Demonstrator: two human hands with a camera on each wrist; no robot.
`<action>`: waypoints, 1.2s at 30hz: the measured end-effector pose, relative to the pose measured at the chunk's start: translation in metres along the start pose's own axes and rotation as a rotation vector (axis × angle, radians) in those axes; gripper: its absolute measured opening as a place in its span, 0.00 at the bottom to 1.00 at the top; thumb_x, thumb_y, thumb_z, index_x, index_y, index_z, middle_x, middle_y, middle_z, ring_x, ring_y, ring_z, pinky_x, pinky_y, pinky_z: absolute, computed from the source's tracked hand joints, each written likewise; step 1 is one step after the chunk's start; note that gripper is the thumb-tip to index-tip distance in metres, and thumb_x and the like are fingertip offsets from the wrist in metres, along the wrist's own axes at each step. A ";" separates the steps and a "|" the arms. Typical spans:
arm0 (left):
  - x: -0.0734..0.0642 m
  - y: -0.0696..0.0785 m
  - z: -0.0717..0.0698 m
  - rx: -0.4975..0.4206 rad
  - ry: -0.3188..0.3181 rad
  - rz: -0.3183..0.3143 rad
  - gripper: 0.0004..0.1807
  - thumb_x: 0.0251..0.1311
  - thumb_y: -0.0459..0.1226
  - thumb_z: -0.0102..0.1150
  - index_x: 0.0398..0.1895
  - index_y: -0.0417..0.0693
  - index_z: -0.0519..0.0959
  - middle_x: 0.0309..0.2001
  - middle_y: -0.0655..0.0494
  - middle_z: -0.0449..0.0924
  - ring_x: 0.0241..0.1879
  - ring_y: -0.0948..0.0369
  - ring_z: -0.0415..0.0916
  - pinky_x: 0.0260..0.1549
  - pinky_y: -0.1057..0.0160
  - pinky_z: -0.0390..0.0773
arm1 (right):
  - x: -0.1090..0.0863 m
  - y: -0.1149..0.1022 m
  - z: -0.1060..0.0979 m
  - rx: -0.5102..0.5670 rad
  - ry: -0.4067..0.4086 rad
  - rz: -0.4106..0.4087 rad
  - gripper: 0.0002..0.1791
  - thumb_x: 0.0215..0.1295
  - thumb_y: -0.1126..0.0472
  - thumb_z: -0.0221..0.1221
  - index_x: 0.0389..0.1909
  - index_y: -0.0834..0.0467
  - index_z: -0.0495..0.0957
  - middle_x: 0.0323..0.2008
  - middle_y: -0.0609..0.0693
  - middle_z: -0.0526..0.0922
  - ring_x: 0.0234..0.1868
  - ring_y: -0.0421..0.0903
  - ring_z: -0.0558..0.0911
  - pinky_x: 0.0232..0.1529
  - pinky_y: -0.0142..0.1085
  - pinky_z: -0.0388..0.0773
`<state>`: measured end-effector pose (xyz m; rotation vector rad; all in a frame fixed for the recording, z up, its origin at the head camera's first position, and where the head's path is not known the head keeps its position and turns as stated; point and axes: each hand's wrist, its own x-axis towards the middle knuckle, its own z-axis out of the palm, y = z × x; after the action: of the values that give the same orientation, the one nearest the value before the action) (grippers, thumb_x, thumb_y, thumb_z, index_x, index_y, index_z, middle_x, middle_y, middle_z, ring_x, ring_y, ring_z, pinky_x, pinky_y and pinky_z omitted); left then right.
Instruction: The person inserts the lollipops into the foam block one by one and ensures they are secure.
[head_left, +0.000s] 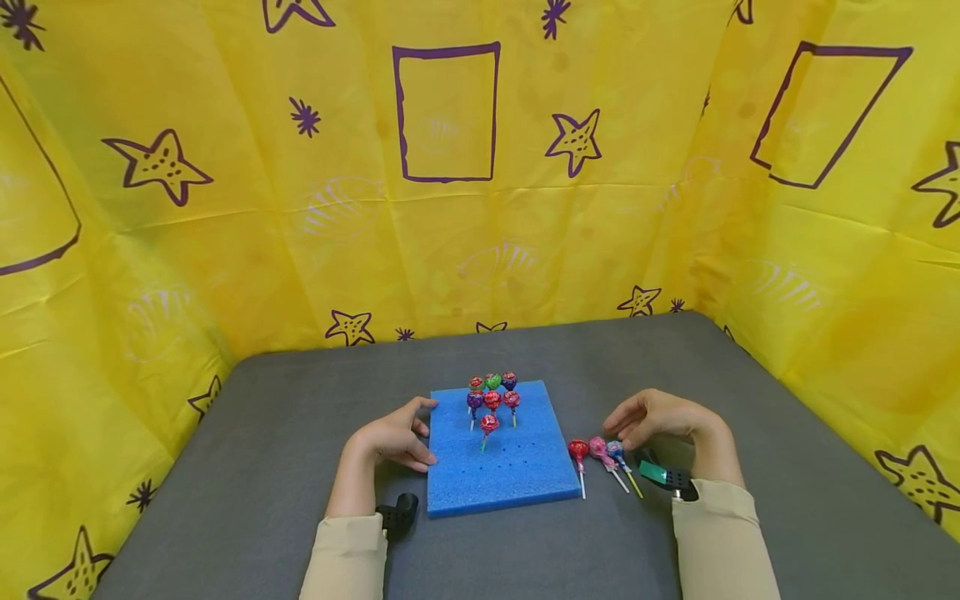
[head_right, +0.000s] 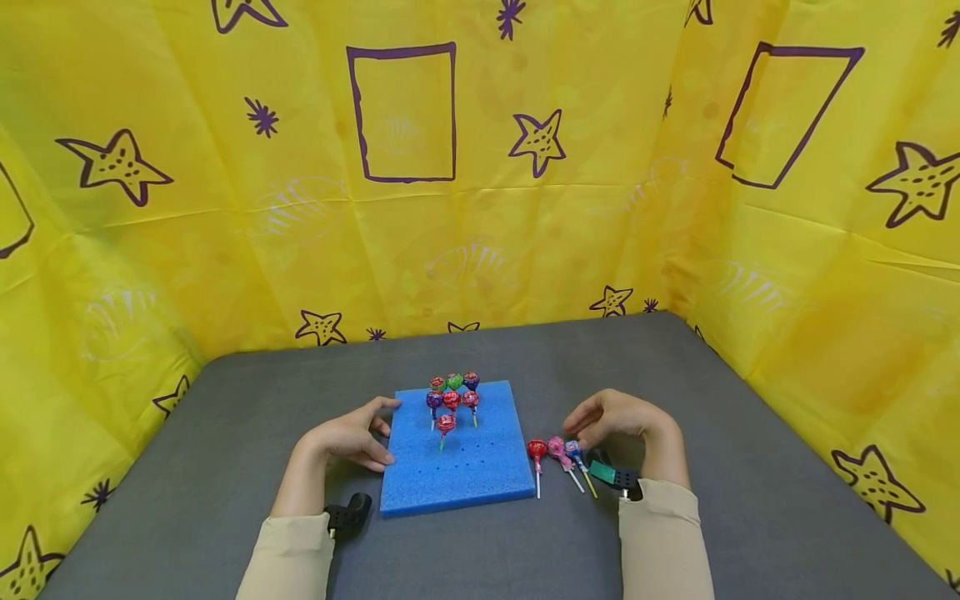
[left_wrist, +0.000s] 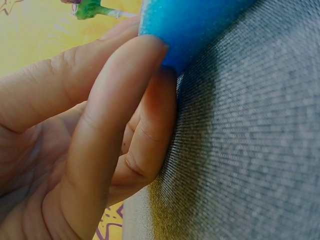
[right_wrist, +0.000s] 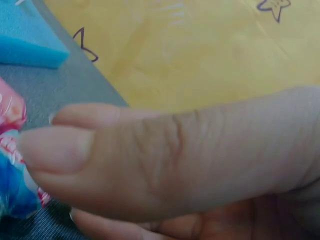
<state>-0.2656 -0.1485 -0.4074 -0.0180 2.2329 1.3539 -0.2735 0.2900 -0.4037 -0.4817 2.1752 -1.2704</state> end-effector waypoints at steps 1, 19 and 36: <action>0.000 0.000 0.000 0.000 -0.001 0.000 0.50 0.52 0.22 0.67 0.75 0.53 0.54 0.50 0.42 0.67 0.30 0.56 0.83 0.30 0.61 0.88 | 0.001 0.002 0.000 0.012 -0.009 -0.001 0.22 0.58 0.66 0.67 0.53 0.70 0.78 0.52 0.63 0.83 0.46 0.47 0.84 0.52 0.34 0.85; 0.000 0.001 0.000 0.000 0.003 -0.001 0.50 0.52 0.22 0.67 0.75 0.53 0.54 0.51 0.41 0.66 0.31 0.56 0.83 0.31 0.61 0.88 | 0.008 0.007 0.004 0.046 -0.118 0.010 0.21 0.57 0.67 0.67 0.51 0.69 0.77 0.41 0.51 0.83 0.39 0.46 0.81 0.43 0.31 0.85; -0.001 0.000 0.000 -0.002 0.003 0.002 0.50 0.51 0.21 0.67 0.75 0.53 0.53 0.51 0.41 0.66 0.30 0.56 0.82 0.30 0.61 0.88 | 0.012 0.004 0.009 0.001 -0.077 0.070 0.18 0.55 0.69 0.67 0.47 0.66 0.79 0.35 0.52 0.81 0.36 0.46 0.79 0.37 0.30 0.83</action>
<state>-0.2650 -0.1483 -0.4072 -0.0185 2.2347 1.3585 -0.2773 0.2791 -0.4142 -0.4424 2.1093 -1.1954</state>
